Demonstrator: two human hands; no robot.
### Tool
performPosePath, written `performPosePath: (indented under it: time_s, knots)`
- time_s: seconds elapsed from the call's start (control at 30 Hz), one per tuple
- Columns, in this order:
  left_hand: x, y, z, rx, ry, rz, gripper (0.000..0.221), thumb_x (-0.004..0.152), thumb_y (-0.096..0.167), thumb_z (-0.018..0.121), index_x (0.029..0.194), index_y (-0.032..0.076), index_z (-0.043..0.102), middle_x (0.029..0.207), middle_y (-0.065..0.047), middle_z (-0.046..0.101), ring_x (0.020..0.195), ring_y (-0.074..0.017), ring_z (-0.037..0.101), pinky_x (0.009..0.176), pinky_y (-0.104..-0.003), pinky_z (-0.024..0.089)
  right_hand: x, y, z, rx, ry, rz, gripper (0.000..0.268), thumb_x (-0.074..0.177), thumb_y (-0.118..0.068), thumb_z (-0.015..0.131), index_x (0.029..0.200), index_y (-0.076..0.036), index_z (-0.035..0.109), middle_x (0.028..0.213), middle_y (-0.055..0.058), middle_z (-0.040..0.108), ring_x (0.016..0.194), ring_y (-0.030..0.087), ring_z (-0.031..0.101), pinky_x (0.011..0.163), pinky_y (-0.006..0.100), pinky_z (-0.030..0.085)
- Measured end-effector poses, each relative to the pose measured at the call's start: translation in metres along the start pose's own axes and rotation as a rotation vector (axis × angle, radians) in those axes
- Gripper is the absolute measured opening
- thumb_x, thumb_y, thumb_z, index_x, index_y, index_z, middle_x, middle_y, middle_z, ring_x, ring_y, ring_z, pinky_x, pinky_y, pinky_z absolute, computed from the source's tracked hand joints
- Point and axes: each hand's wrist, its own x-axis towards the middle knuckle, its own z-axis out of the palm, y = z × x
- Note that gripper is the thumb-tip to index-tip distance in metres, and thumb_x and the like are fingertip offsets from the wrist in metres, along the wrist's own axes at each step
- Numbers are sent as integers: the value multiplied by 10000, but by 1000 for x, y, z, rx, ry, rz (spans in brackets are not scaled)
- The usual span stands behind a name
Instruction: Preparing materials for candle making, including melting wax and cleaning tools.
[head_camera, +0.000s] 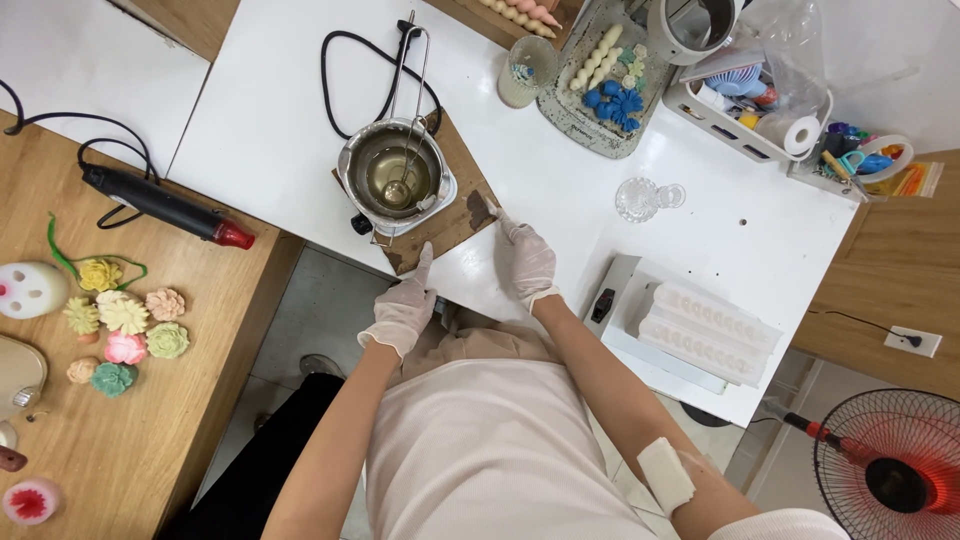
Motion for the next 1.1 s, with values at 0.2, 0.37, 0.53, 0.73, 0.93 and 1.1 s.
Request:
performPosePath:
  time_s: [0.2, 0.37, 0.53, 0.73, 0.93, 1.1]
  knots:
    - [-2, 2, -2, 10, -3, -2, 925, 996, 426, 559, 1643, 379, -101, 1078, -94, 739, 853, -279, 741, 754, -435, 599, 2, -8, -17, 68, -47, 82, 354, 1013, -253, 559, 1346, -260, 677, 917, 120, 713, 718, 325, 695, 625, 449, 556]
    - [2, 0, 2, 5, -12, -15, 930, 996, 426, 562, 1640, 393, -108, 1048, -105, 744, 870, -282, 737, 765, -438, 593, 6, -13, -14, 57, -44, -71, 329, 1009, -254, 577, 1315, -265, 698, 909, 121, 709, 750, 332, 693, 658, 454, 555]
    - [-3, 1, -2, -9, -10, 1, 917, 1004, 420, 546, 1643, 391, -111, 1060, -109, 750, 881, -300, 742, 790, -450, 597, 21, -2, -12, 41, 7, 53, 335, 1019, -242, 574, 1330, -292, 690, 891, 118, 702, 747, 335, 687, 653, 460, 551]
    - [8, -6, 12, -20, 28, 26, 923, 984, 410, 561, 1613, 390, -114, 1131, -101, 714, 883, -319, 737, 785, -469, 595, 9, -11, 6, 34, -26, -42, 369, 1009, -223, 563, 1355, -296, 668, 901, 113, 708, 738, 324, 698, 632, 452, 559]
    - [-6, 2, -10, -38, -41, -2, 901, 1008, 404, 531, 1641, 396, -110, 1083, -116, 743, 900, -299, 741, 832, -452, 595, 17, -9, -15, 41, 1, 46, 372, 1012, -238, 566, 1366, -303, 661, 918, 107, 707, 742, 326, 696, 626, 452, 555]
    - [3, -7, 8, -70, 59, 52, 916, 969, 380, 556, 1609, 396, -99, 1154, -110, 711, 878, -322, 735, 798, -474, 589, 9, -14, 4, -71, -82, -7, 443, 1005, -195, 534, 1427, -292, 627, 887, 131, 686, 725, 330, 689, 614, 453, 554]
